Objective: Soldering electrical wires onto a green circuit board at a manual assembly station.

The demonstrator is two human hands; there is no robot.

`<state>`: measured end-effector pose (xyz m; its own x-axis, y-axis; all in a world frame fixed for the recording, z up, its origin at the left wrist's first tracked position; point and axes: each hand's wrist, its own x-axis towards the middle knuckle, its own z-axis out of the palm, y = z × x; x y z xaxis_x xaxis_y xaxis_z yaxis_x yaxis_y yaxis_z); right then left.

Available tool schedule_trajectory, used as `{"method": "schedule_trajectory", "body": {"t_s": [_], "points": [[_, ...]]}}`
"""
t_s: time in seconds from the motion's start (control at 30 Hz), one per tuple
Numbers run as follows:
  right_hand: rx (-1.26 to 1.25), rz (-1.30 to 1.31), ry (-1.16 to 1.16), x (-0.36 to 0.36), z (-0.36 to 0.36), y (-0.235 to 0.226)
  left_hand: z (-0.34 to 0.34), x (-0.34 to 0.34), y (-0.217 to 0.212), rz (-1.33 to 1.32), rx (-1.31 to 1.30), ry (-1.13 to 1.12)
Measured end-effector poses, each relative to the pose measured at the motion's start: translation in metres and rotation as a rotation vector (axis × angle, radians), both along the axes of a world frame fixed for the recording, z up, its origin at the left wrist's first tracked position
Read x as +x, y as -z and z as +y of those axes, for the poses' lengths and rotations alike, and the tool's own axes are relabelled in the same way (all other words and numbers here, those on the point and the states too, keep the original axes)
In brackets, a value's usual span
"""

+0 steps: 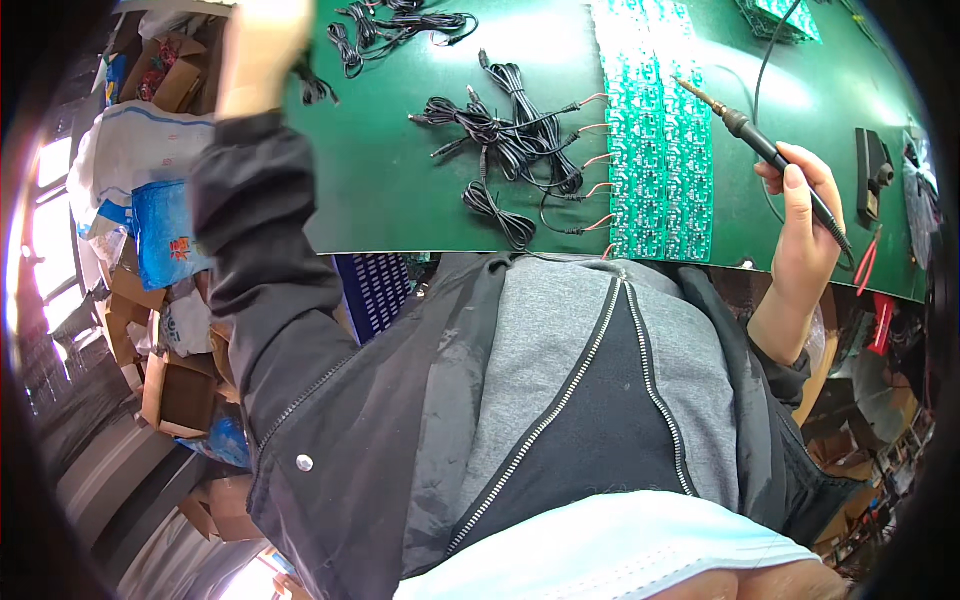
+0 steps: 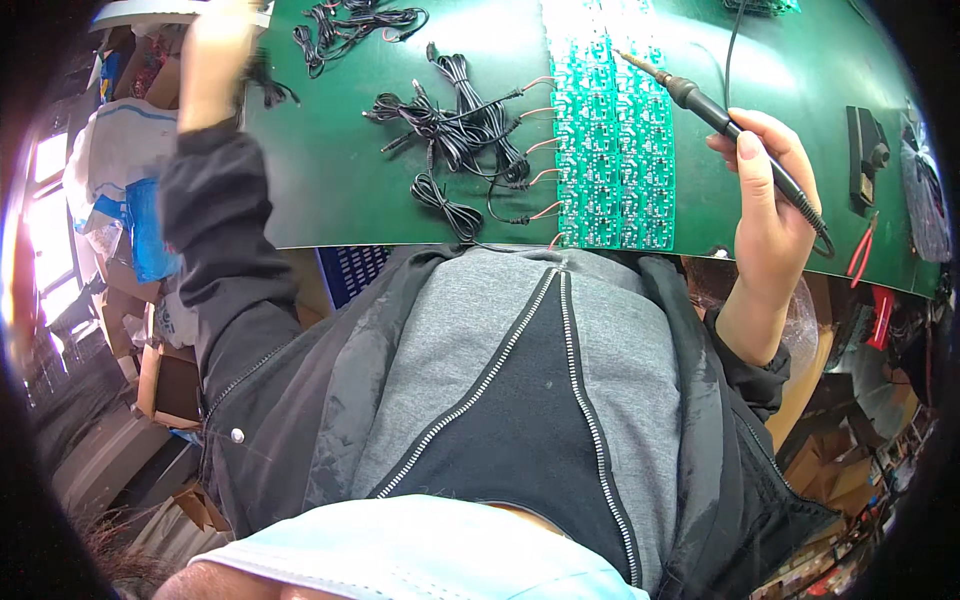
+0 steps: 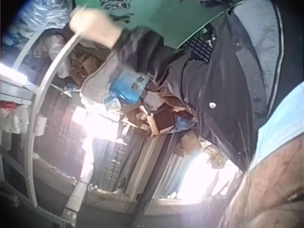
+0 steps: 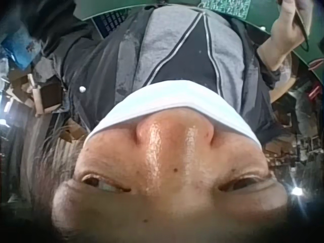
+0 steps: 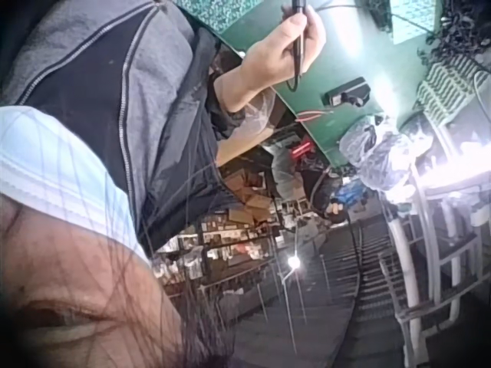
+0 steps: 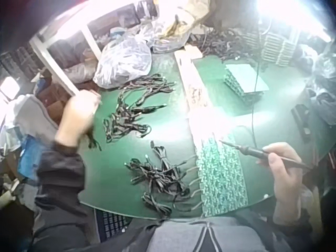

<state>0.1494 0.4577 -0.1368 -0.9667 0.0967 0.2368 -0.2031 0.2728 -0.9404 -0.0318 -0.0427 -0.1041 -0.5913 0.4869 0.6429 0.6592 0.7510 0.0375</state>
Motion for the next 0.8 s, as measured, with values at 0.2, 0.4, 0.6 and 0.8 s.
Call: {"method": "schedule_trajectory", "body": {"t_s": [0.2, 0.4, 0.6, 0.8], "points": [[0.015, 0.007, -0.046, 0.003, -0.002, -0.008, -0.004, -0.005, 0.118, -0.650, -0.259, -0.474], [-0.009, -0.001, -0.014, 0.007, 0.004, 0.001, 0.035, 0.028, 0.029, -0.626, 0.037, -0.625], [-0.020, -0.007, -0.057, 0.005, 0.002, 0.001, -0.013, 0.021, 0.042, -0.550, 0.447, -0.339], [-0.003, -0.012, -0.038, 0.006, 0.010, 0.003, 0.029, 0.023, 0.033, -0.542, 0.319, -0.265]]}}
